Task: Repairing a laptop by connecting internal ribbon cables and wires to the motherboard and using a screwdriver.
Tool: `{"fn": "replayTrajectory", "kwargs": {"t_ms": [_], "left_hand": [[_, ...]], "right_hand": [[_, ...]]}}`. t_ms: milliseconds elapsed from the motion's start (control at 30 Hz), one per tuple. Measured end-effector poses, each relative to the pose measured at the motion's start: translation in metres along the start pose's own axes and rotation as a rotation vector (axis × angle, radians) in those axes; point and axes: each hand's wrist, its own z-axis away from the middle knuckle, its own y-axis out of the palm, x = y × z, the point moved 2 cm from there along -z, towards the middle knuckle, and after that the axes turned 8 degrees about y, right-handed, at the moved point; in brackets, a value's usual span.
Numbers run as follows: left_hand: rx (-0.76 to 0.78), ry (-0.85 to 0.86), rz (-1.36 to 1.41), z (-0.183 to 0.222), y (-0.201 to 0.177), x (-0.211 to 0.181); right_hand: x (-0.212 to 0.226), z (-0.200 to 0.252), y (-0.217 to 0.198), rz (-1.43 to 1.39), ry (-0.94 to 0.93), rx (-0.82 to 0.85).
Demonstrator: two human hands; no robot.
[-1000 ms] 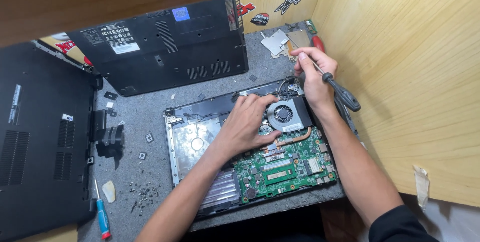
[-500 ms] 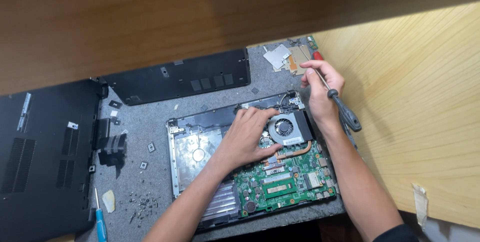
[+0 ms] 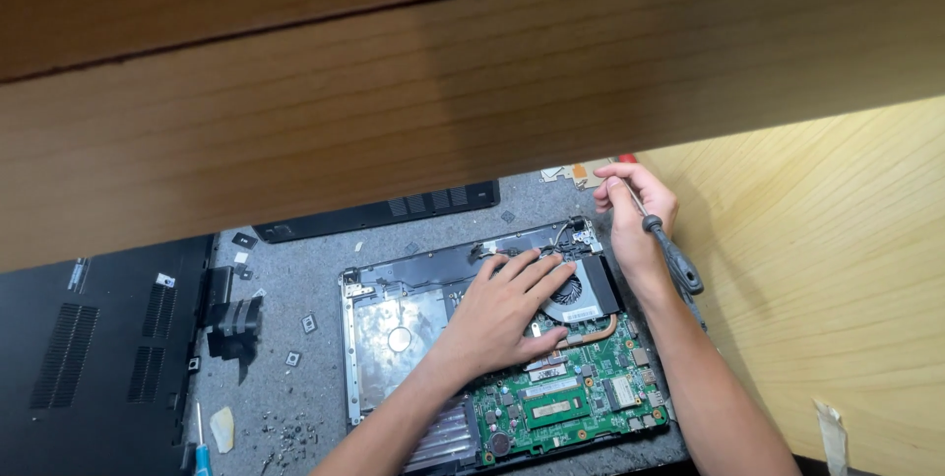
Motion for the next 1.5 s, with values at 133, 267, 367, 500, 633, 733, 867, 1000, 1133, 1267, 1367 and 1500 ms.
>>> {"fn": "replayTrajectory", "kwargs": {"t_ms": [133,267,367,500,633,733,867,1000,1133,1267,1367,1500], "left_hand": [[0.002,-0.007,0.01,0.003,0.007,0.003],[0.012,-0.021,0.048,0.001,0.006,0.003],[0.013,-0.034,0.076,0.001,0.006,0.003],[-0.018,-0.044,0.121,0.004,0.003,0.002],[-0.06,-0.083,0.111,0.008,0.011,0.005],[-0.08,-0.078,0.077,0.008,0.022,0.011],[-0.015,-0.045,-0.032,0.008,0.032,0.018],[-0.072,-0.002,-0.091,0.009,0.063,0.027],[-0.27,0.062,0.066,0.023,0.054,0.032],[-0.394,-0.024,0.22,0.081,-0.016,-0.008],[-0.554,-0.193,0.259,0.149,-0.05,-0.042],[-0.837,-0.707,-0.002,0.257,-0.06,-0.059]], "right_hand": [[-0.007,-0.002,-0.002,-0.001,-0.013,0.003],[-0.01,-0.005,0.0,0.019,0.025,0.056],[-0.016,-0.005,0.002,0.127,0.054,0.134],[-0.012,0.002,0.006,0.593,0.019,0.229],[-0.031,-0.005,0.0,0.762,-0.124,0.235],[-0.043,-0.009,-0.007,0.878,-0.227,0.214],[-0.024,0.002,-0.002,0.871,-0.313,0.278],[-0.043,-0.001,-0.01,1.026,-0.454,0.301],[-0.063,-0.009,-0.011,0.923,-0.363,0.418],[-0.127,-0.028,-0.021,0.658,-0.252,0.475],[-0.146,-0.033,-0.024,0.634,-0.271,0.464],[-0.191,-0.045,-0.027,0.603,-0.231,0.438]]}}
